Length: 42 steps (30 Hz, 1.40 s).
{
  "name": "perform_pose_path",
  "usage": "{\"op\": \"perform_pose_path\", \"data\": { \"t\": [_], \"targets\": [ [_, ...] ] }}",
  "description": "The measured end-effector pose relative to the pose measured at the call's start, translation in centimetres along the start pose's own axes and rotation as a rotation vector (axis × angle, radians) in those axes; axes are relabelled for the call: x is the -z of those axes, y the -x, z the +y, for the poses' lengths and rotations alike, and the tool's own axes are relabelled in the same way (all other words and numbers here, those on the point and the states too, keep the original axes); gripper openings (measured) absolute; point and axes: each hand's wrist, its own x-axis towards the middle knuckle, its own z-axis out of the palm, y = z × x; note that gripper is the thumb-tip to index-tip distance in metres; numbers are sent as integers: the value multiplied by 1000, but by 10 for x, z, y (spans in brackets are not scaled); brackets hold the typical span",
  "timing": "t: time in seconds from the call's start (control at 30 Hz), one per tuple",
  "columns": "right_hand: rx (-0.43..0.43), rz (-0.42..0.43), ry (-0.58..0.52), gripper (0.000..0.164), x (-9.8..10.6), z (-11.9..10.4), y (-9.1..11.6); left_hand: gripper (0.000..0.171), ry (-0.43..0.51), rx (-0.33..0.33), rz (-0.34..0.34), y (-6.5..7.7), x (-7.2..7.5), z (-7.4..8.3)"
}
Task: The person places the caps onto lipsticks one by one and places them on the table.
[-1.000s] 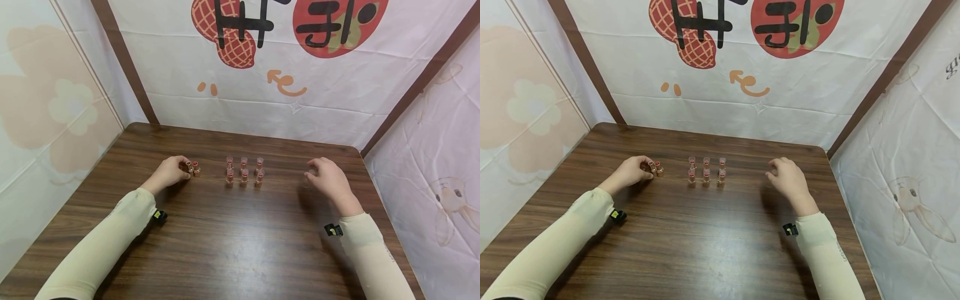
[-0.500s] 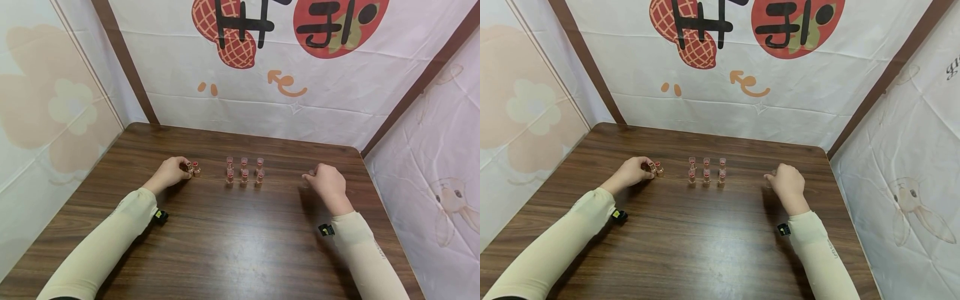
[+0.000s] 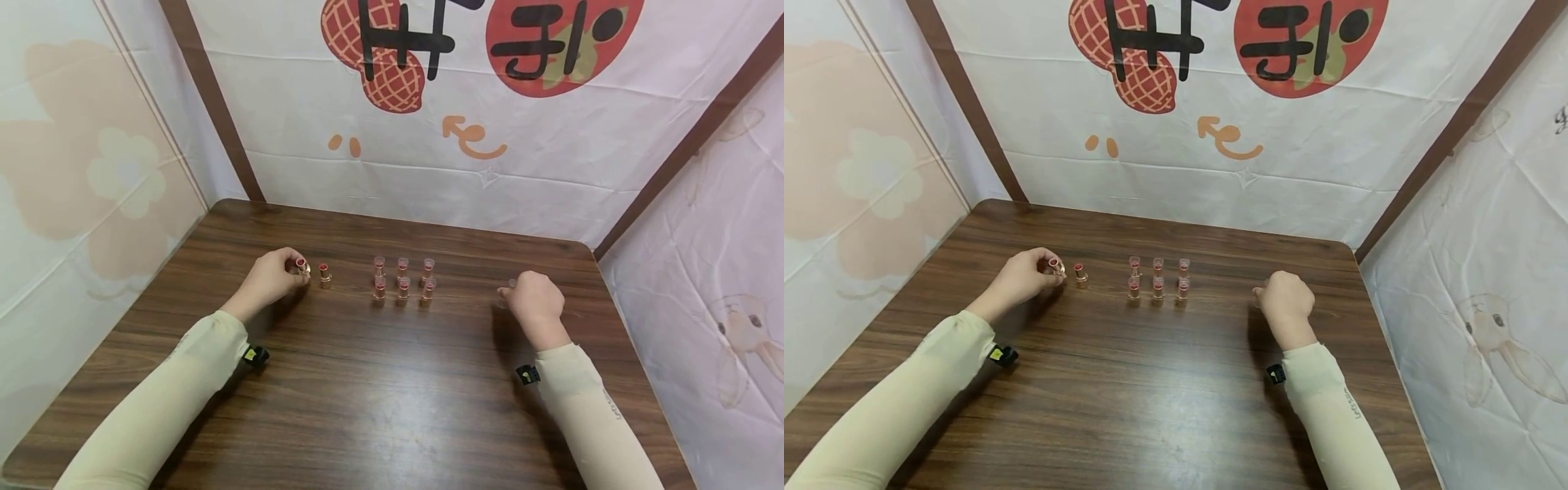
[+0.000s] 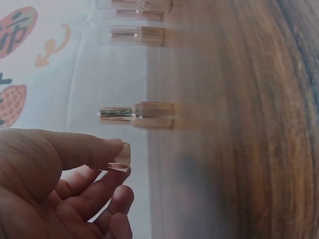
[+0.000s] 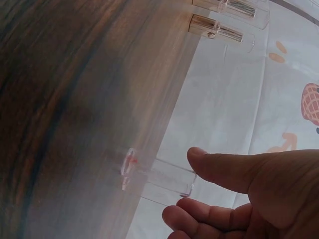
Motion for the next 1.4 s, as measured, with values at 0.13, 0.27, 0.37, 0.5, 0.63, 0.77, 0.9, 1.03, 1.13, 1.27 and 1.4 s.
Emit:
{"op": "perform_pose_path", "data": {
  "t": [0.13,0.27,0.37,0.5,0.63,0.77,0.9,1.03,1.13,1.27,1.4],
  "targets": [
    [-2,-12,-11,38,-1,4,-2,24,8,-13,23,4,6,8],
    [-10,-27,-41,43,5,7,0,25,14,-23,9,9,10,14],
    [1,-27,-70,49,14,9,3,26,14,-29,4,11,12,16],
    [48,-13,-130,40,27,13,9,27,17,-53,12,14,13,19],
    [116,-5,-220,33,37,15,14,28,35,-78,14,16,16,24],
    [193,16,-320,31,41,16,16,28,50,-107,3,18,17,32],
    [291,53,-442,31,41,15,16,26,61,-147,-2,20,15,42],
    [406,62,-637,31,40,7,19,23,62,-217,10,25,14,53],
    [466,85,-803,28,38,-1,24,22,76,-256,17,29,14,63],
    [534,160,-949,22,37,-14,31,20,113,-274,-2,34,14,76],
    [598,194,-1011,18,38,-26,37,19,139,-290,-23,41,15,89]
  ]
}}
